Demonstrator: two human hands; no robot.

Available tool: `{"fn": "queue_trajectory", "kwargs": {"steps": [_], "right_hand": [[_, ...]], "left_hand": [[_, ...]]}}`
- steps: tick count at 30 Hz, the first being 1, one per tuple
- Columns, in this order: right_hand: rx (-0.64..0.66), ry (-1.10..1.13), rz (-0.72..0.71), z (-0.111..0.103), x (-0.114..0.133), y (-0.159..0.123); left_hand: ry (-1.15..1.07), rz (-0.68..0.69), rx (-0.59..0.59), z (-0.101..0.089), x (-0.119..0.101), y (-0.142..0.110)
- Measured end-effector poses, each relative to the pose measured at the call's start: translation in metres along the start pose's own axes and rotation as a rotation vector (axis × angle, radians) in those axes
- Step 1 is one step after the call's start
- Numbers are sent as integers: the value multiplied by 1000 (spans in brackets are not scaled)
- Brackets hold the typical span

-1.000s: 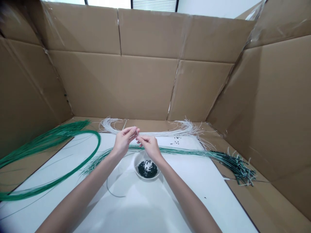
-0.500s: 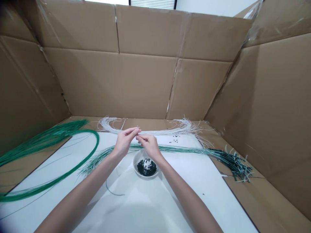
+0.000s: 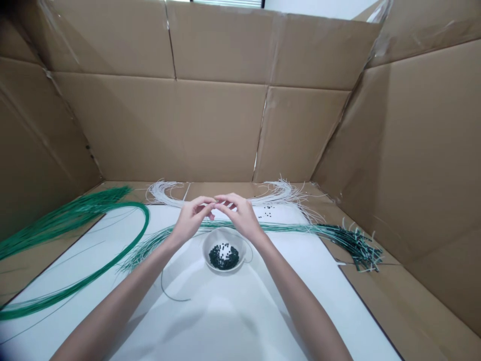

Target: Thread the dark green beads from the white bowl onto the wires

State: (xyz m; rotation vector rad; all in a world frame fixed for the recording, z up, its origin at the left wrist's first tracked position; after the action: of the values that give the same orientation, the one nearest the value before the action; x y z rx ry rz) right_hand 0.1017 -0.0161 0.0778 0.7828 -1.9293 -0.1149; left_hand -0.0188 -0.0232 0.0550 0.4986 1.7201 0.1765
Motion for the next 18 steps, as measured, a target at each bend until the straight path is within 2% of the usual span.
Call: {"fn": "queue_trajectory", "kwargs": {"steps": [6,9,12,16,18], "right_hand": [[-60,-243,-105,-9,21,-5],[-118,-298,-116,-20,26,-7],[-325,-259,-57,-60,20,-13],[-701,-79,26,-132,-7,-37],[-854,22,30,-159,-21,-50]], "left_hand": [[100,-30,96,11,-5,0],[146,-23,116,9,-9,2],[210,-15,66,-12,-17,5],[333,38,-65,-61,-35,3],[463,54,-135,-85,-43,0]]}}
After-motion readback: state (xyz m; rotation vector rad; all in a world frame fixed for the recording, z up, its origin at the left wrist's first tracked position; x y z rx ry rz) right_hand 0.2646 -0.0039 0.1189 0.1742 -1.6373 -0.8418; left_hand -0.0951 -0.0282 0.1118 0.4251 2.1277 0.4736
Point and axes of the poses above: each hand's wrist, its own y-axis towards the middle knuckle, its own z-axis out of the palm, x = y × z, the point moved 9 cm from there along y, towards the middle knuckle, and after that the axes turned 11 degrees about x, right-handed, at the moved point
